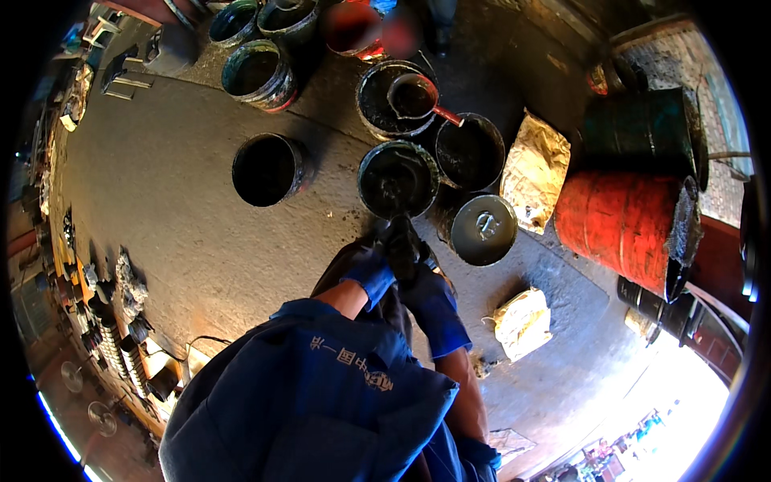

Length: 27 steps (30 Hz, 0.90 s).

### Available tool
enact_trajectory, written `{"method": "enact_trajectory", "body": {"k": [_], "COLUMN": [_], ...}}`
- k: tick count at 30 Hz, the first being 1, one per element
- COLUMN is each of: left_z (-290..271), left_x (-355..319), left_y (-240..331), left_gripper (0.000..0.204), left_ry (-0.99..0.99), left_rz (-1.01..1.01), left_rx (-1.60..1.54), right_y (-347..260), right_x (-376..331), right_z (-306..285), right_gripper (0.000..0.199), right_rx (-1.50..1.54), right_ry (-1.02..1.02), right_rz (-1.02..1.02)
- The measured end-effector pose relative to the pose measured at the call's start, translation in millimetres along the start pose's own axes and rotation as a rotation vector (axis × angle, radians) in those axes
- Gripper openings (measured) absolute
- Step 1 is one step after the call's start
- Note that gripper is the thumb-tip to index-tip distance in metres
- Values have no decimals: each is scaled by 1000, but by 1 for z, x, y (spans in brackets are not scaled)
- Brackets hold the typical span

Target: The person uses a drill with a mixing attachment to stir a dark liquid in a bucket. After mixing, the person removes the attachment and wipes it clean with a cloth on the floor.

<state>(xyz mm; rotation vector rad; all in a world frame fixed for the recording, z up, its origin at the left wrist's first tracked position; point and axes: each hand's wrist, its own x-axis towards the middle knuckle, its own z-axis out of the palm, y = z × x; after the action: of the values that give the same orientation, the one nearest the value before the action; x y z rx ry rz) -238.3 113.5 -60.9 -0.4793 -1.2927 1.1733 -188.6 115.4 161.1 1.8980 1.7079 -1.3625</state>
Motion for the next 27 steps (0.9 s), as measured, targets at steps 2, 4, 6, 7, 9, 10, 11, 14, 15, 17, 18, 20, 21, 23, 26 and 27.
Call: {"method": "enact_trajectory", "body": {"k": [2, 4, 6, 7, 9, 10, 11, 14, 15, 17, 18, 20, 21, 23, 26, 27], "left_z": [5, 11, 14, 17, 29, 39, 47, 80, 90, 101, 103, 98, 91, 89, 96, 96], "left_x": [-9, -16, -14, -8, -8, -9, -7, 42, 54, 71, 78, 65, 39, 35, 43, 55], "left_y": [8, 17, 9, 0, 1, 1, -1, -47, -64, -83, -88, -79, -58, -56, -75, -88], "left_gripper": [29, 28, 28, 28, 31, 32, 33, 32, 31, 31, 31, 31, 32, 33, 35, 37], "left_ry": [7, 154, 210, 216, 346, 409, 475, 821, 870, 916, 1307, 1692, 1626, 1570, 1510, 1589], "left_rz": [-3, 17, 17, 13, 33, 50, 65, -102, -66, -33, 124, 299, 374, 425, 99, 175], "left_rx": [59, 148, 178, 171, 159, 152, 139, 566, 513, 459, 620, 776, 756, 729, 799, 843], "right_y": [-2, -9, -2, 4, 2, 1, -1, 4, 6, 9, 7, 3, 2, 8, 11, 14], "right_x": [-7, -8, -9, -8, -10, -13, -19, -38, -40, -42, -46, -58, -60, -64, -78, -81], "right_z": [-5, -14, -14, -13, -13, -14, -18, -23, -22, -23, -23, -25, -26, -27, -25, -25], "right_gripper": [36, 35, 33, 33, 32, 36, 41, 43, 43, 42, 42, 39, 39, 35, 37, 37], "right_rx": [12, 5, 2, 23, 44, 55, 63, 93, 89, 231, 230, 159, 159, 251, 268, 277], "right_ry": [22, -4, -39, -24, -24, -49, -74, -35, -41, -135, -134, -13, -15, -128, -115, -109], "right_rz": [6, -12, -10, -33, -71, -32, 14, 34, 27, 84, 85, 20, 16, 133, 150, 152]}}
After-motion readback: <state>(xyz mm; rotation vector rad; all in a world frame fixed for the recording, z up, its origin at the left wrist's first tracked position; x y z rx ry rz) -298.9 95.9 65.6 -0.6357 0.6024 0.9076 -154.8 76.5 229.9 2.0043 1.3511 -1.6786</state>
